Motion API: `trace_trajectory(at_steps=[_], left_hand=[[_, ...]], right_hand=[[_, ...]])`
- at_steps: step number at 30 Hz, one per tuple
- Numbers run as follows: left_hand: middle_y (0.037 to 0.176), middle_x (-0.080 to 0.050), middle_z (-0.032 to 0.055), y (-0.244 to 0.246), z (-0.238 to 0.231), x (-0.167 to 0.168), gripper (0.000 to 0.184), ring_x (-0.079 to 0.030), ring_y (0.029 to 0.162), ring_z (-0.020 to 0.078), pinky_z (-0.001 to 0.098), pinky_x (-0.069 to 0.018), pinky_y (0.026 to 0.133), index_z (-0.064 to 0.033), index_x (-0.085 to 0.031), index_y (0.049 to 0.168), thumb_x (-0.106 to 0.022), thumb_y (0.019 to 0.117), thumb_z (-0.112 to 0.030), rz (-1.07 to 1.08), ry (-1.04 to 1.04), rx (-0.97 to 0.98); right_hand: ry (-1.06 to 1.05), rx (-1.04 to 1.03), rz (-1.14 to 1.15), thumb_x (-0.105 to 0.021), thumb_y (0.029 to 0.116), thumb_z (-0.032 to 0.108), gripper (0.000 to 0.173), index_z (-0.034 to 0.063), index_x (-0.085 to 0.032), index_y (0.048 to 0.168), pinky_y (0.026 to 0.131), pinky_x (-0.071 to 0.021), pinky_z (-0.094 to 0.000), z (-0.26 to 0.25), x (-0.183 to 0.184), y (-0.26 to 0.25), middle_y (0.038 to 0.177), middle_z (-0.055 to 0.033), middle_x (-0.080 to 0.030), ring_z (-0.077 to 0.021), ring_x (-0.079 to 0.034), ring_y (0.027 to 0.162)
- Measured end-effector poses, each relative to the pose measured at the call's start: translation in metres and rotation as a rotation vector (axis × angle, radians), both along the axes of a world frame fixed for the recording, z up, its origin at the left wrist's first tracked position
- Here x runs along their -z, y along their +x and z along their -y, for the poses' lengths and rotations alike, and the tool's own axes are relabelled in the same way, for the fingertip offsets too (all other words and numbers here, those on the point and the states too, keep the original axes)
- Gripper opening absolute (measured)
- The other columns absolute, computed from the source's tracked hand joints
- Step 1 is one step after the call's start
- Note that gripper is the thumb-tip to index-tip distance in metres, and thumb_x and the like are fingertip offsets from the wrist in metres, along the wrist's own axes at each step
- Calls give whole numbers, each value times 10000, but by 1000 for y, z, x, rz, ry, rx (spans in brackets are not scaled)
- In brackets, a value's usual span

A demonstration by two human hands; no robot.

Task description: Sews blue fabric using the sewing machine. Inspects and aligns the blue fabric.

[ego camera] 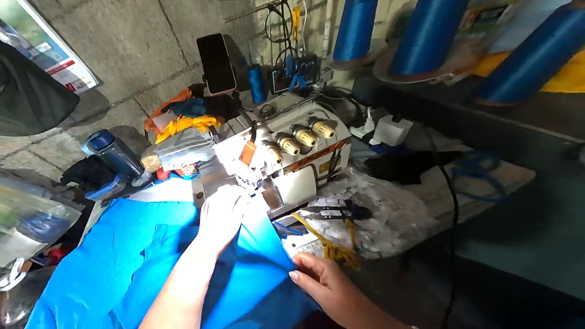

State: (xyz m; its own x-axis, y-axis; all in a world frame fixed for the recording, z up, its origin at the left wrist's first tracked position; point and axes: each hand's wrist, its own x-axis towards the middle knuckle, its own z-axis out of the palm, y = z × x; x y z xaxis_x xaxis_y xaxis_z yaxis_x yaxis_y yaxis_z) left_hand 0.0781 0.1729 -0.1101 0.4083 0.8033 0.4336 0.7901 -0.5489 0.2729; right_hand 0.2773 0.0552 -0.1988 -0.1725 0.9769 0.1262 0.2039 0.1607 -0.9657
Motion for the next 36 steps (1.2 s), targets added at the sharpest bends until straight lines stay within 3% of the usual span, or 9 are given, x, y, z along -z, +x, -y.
trace_trajectory(at_steps=[4,7,11,13,16,21,24,29,36], left_hand=[[949,-704,148,6,-3,-7,170,-692,931,291,485,-548,840,-5,-748,963,-637,977,-134,-3,-103,-44],[897,-688,128,5,2,-3,171,-689,879,285,453,-567,791,-33,-764,965,-642,969,-153,-64,46,-3],[952,-671,99,6,16,-4,231,-650,914,292,468,-531,720,-130,-790,1044,-638,976,-290,-131,137,-52],[1069,-674,92,11,24,0,253,-636,1030,296,501,-517,776,-170,-784,1108,-621,981,-317,-120,154,-74],[1253,-689,98,16,37,11,321,-601,1234,332,607,-452,989,-174,-767,1178,-577,983,-345,-107,187,-32],[1259,-666,110,16,53,16,326,-603,1202,311,573,-460,987,-151,-741,1191,-631,955,-348,-32,201,70],[1196,-693,93,9,62,20,309,-636,1131,267,498,-496,937,-168,-773,1121,-632,948,-381,-22,231,69],[1194,-700,89,-4,75,22,320,-627,1177,275,497,-485,995,-184,-781,1114,-609,963,-407,-38,225,48],[1230,-690,89,1,83,22,288,-626,1176,267,481,-480,988,-178,-774,1108,-621,954,-366,-26,187,52]], right_hand=[[141,48,-4,-544,924,170,222,13,-698,953,728,-530,-211,-9,3,4,968,-82,-678,-60,-640,861],[97,-9,-75,-513,951,156,189,31,-654,957,644,-497,-149,-7,1,7,822,8,-651,35,-599,718],[52,-75,-79,-514,968,179,189,34,-634,952,639,-499,-183,-11,1,7,777,-2,-625,4,-593,689],[60,-100,-74,-500,982,186,208,32,-640,975,648,-499,-177,-19,-1,4,789,-3,-624,3,-590,696],[44,-90,-59,-492,1001,197,216,45,-640,962,632,-459,-182,-35,-13,-2,726,37,-564,12,-528,648],[33,7,-4,-545,980,102,124,54,-625,899,552,-394,-177,-59,-32,-10,614,57,-476,6,-446,546],[35,92,85,-596,972,75,102,47,-643,886,571,-433,-220,-60,-39,-11,649,18,-532,-36,-498,577],[169,128,245,-680,888,190,104,112,-717,947,686,-569,-309,-47,-25,5,812,14,-691,-80,-670,751],[220,187,268,-698,878,115,75,70,-733,926,666,-568,-313,-27,-15,18,791,-31,-698,-114,-677,727]])
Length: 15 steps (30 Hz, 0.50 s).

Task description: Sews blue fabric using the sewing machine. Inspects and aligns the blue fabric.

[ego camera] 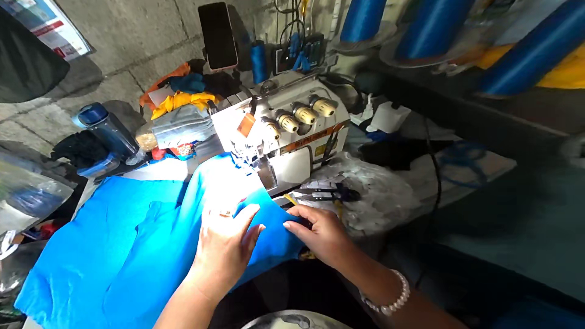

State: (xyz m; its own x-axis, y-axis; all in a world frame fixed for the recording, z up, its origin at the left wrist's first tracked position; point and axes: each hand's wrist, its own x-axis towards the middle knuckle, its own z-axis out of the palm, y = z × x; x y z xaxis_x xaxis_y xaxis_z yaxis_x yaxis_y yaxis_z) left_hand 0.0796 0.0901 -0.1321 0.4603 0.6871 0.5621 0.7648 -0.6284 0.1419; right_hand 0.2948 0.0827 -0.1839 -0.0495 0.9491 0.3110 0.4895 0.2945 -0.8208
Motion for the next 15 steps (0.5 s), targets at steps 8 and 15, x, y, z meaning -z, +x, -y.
trace_trajectory(at_steps=[8,15], left_hand=[[856,-664,60,28,25,22,323,-656,775,136,300,-562,687,-34,-673,962,-702,927,-353,281,-348,115],[760,-645,34,52,35,40,455,-643,689,125,311,-555,642,-42,-657,904,-777,817,-472,330,-415,32]], right_hand=[[-381,-204,-473,-590,994,108,114,60,-692,986,619,-543,-208,15,-13,11,789,1,-669,-57,-628,656],[-285,-244,-397,-586,979,119,151,83,-724,931,627,-527,-190,24,-16,12,779,22,-668,-35,-621,676]])
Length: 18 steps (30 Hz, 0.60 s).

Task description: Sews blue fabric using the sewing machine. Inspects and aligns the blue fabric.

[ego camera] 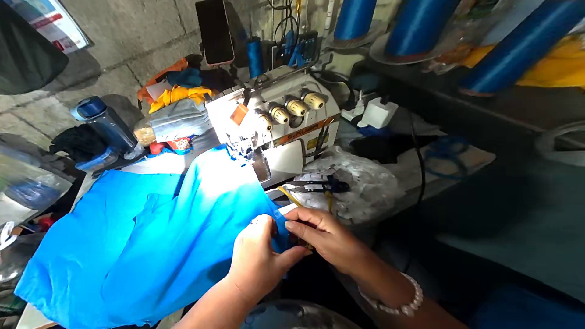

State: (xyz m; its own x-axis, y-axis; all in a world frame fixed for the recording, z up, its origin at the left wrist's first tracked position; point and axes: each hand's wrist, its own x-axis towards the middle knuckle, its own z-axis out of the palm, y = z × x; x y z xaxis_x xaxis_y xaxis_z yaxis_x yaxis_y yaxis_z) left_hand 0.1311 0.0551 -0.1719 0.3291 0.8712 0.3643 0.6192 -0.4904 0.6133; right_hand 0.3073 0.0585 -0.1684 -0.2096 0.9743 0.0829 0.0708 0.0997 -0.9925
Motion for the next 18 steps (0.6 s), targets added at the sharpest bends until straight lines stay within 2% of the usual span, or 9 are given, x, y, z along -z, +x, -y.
trace_trajectory(at_steps=[2,4,7,9,11,13,15,17,18], left_hand=[[745,-645,41,2,1,-2,355,-653,679,140,322,-560,630,-39,-659,890,-749,849,-380,-32,46,-18],[715,-632,39,4,2,-1,195,-654,659,139,318,-558,608,-45,-648,866,-667,891,-237,-40,83,-5],[724,-642,52,2,0,-2,155,-653,662,129,287,-561,616,-26,-669,872,-602,946,-144,3,49,34],[734,-641,54,0,-2,-2,171,-645,669,113,263,-553,632,-17,-675,883,-591,965,-142,51,2,55],[737,-644,50,-1,-3,0,169,-642,667,95,243,-549,636,-15,-680,885,-592,957,-140,90,-25,63],[754,-653,59,-1,-2,2,159,-649,678,98,241,-554,644,-9,-685,896,-604,949,-135,105,-34,60],[776,-663,59,-1,-3,2,154,-650,694,92,238,-553,658,-8,-697,916,-620,952,-137,108,-35,60],[790,-679,57,-2,-5,1,135,-660,708,95,245,-558,661,-9,-714,922,-642,937,-122,100,-10,65],[796,-682,59,-4,-5,0,123,-661,714,100,249,-555,660,-10,-713,917,-645,932,-111,88,5,69]], right_hand=[[161,-4,117,-585,968,132,159,82,-720,899,657,-523,-172,1,1,2,781,38,-654,-6,-616,710],[344,33,248,-579,959,162,185,94,-738,895,696,-541,-189,3,2,3,808,38,-665,-6,-630,751],[442,104,333,-563,936,165,198,108,-747,893,683,-535,-180,3,0,2,823,35,-670,-6,-627,749],[304,77,242,-554,965,141,184,78,-724,937,671,-543,-196,2,-4,3,833,24,-684,-16,-639,737],[83,79,85,-540,1023,134,162,40,-670,1030,660,-556,-237,-1,-5,1,869,-17,-689,-65,-657,737],[-96,98,-14,-511,1063,185,191,52,-643,1094,646,-550,-244,-6,-6,-1,893,-24,-677,-86,-655,745],[-145,53,-32,-531,1049,221,198,62,-646,1070,625,-548,-238,-9,-8,-6,867,-14,-665,-79,-647,714],[-110,1,17,-640,987,214,189,38,-647,1056,612,-537,-244,-9,-11,-10,817,-22,-639,-76,-619,672],[-66,-22,45,-691,954,193,208,14,-651,1053,645,-541,-261,-9,-11,-11,835,-37,-636,-89,-618,703]])
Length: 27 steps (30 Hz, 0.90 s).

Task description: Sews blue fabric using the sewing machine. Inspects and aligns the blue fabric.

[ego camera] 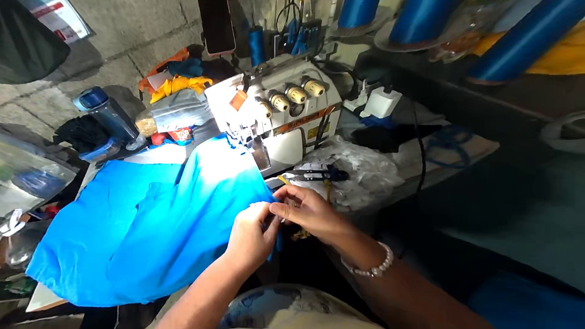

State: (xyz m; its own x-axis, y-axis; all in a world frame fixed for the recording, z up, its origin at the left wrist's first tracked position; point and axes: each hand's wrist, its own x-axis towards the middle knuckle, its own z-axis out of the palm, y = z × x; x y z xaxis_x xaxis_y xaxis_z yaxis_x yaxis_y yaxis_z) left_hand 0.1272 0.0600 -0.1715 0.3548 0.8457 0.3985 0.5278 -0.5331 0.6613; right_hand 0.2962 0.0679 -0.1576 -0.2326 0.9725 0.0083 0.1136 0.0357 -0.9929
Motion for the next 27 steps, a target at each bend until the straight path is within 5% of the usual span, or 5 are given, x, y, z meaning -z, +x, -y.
trace_trajectory(at_steps=[3,10,21,27], left_hand=[[802,-692,61,-2,-1,-3,103,-662,712,94,239,-549,652,-10,-714,926,-638,911,-79,-27,21,2],[831,-703,75,-4,0,-9,135,-674,738,112,248,-558,686,-4,-721,969,-640,960,-111,-42,-28,32],[765,-659,17,-2,-2,-12,115,-621,698,45,180,-511,655,-37,-708,910,-621,935,-109,31,13,81],[763,-631,21,1,-3,-10,127,-597,684,21,159,-502,655,-7,-683,921,-596,959,-91,152,-96,102]], right_hand=[[132,1,57,-746,886,182,195,27,-674,980,689,-534,-247,-4,6,-2,818,-19,-655,-64,-629,737],[96,33,-8,-628,968,81,69,42,-682,953,666,-568,-213,-1,10,5,803,-8,-679,-42,-659,703],[538,148,399,-616,904,146,127,93,-731,915,602,-513,-183,1,1,19,773,15,-659,-30,-614,675],[479,75,332,-620,911,117,108,80,-722,910,618,-519,-156,1,-1,19,790,15,-670,-9,-624,689]])
